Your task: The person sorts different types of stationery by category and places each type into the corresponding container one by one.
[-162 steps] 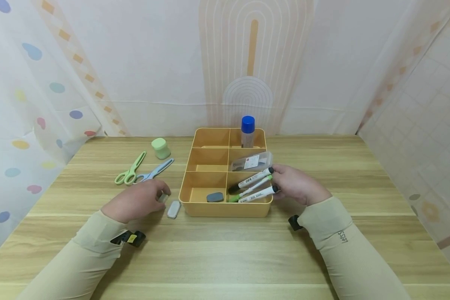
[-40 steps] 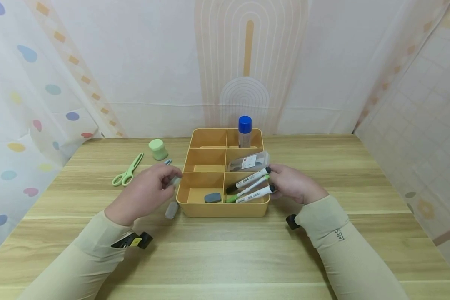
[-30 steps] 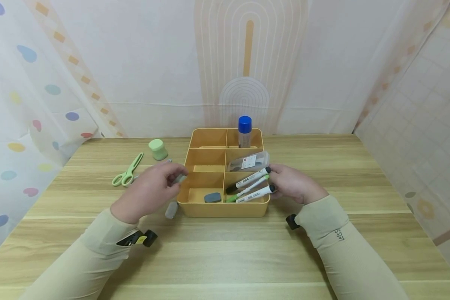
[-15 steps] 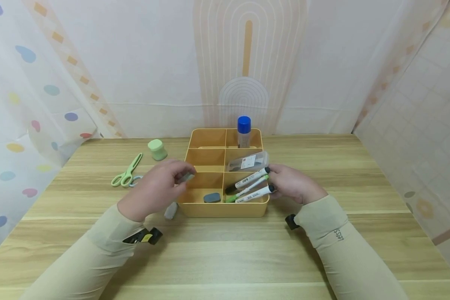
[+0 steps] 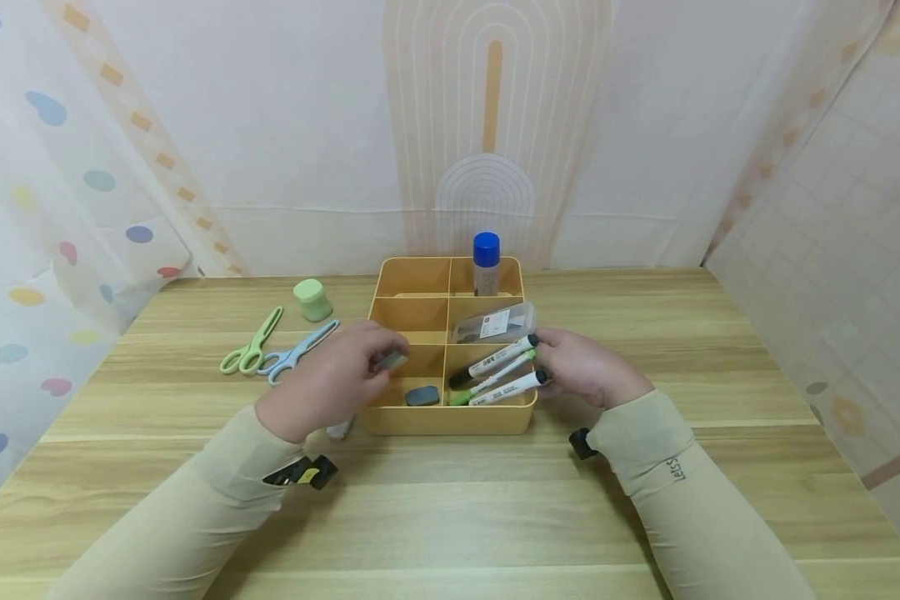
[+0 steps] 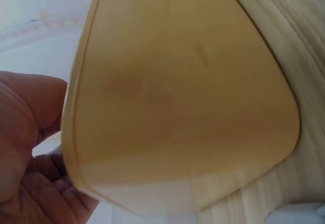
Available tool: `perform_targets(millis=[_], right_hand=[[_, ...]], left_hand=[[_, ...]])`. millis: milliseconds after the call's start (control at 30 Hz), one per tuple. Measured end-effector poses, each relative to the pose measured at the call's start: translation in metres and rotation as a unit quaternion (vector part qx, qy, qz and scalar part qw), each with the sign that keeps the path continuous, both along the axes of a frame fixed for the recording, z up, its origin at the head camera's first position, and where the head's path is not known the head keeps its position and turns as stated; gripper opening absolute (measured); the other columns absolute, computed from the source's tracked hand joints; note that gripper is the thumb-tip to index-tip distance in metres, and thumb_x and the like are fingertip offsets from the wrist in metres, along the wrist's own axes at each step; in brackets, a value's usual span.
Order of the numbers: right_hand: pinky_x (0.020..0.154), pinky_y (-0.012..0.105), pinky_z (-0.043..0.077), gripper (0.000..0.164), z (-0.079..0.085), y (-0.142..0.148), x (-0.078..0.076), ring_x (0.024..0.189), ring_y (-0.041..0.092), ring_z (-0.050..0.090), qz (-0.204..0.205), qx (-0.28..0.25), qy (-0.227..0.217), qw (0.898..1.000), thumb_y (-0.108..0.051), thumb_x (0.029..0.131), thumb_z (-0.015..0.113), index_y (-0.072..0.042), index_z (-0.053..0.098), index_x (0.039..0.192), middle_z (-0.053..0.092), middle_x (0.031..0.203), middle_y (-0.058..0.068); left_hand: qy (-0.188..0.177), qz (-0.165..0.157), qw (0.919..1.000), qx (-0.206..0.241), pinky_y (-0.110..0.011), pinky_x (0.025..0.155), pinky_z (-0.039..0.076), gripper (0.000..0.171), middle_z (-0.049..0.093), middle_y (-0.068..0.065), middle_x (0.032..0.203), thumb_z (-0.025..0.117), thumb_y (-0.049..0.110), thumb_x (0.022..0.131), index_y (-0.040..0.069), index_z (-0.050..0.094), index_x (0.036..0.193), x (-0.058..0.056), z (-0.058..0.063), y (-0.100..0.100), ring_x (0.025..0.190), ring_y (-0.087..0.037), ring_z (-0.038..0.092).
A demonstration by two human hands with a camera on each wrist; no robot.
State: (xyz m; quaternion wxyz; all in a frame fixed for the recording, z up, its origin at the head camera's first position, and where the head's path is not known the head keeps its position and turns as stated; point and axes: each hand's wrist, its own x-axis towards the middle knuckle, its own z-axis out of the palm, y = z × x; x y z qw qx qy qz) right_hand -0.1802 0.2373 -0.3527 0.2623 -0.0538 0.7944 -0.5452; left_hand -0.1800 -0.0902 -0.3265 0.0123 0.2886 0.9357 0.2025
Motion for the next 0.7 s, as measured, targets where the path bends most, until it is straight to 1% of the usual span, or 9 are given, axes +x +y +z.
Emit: perform_targets(millis=[233,433,600,700], right_hand=[[0.097,0.040,0.059,0.054,-0.001,0.000,0.000,0.118,0.025,0.064,-0.003,-0.005,0.002,1.000,-0.013,0.112,0.025,0.012,0.023,0.159,0.051,0.148,0.035],[0.097,0.039,0.058,0.054,-0.001,0.000,-0.001,0.118,0.025,0.064,-0.001,-0.005,0.002,1.000,-0.014,0.112,0.025,0.011,0.024,0.160,0.050,0.148,0.035],[0.097,0.039,0.058,0.054,-0.001,0.000,-0.001,0.117,0.025,0.064,-0.001,-0.005,0.001,1.000,-0.013,0.112,0.025,0.011,0.024,0.159,0.050,0.148,0.034],[0.099,0.041,0.058,0.054,-0.001,0.001,-0.001,0.120,0.026,0.063,0.002,-0.002,0.002,1.000,-0.014,0.112,0.025,0.011,0.024,0.160,0.049,0.149,0.034]], left_hand=[[-0.012,-0.021,0.9997,-0.002,-0.033,0.080,0.054,0.030,0.067,-0.002,0.114,0.068,0.007,0.093,0.013,0.074,0.122,-0.001,-0.005,0.009,0.087,-0.018,0.059],[-0.015,-0.031,0.9993,-0.017,-0.034,0.086,0.055,0.031,0.069,-0.001,0.117,0.068,0.004,0.094,0.015,0.075,0.122,0.000,-0.008,0.015,0.094,-0.016,0.061],[-0.016,-0.033,0.9989,-0.031,-0.036,0.089,0.056,0.032,0.070,-0.001,0.119,0.067,0.003,0.095,0.016,0.075,0.123,0.000,-0.009,0.018,0.099,-0.017,0.062],[-0.015,-0.038,0.9987,-0.032,-0.036,0.090,0.057,0.032,0.071,-0.001,0.118,0.067,0.003,0.095,0.016,0.075,0.123,0.000,-0.009,0.019,0.101,-0.017,0.063]])
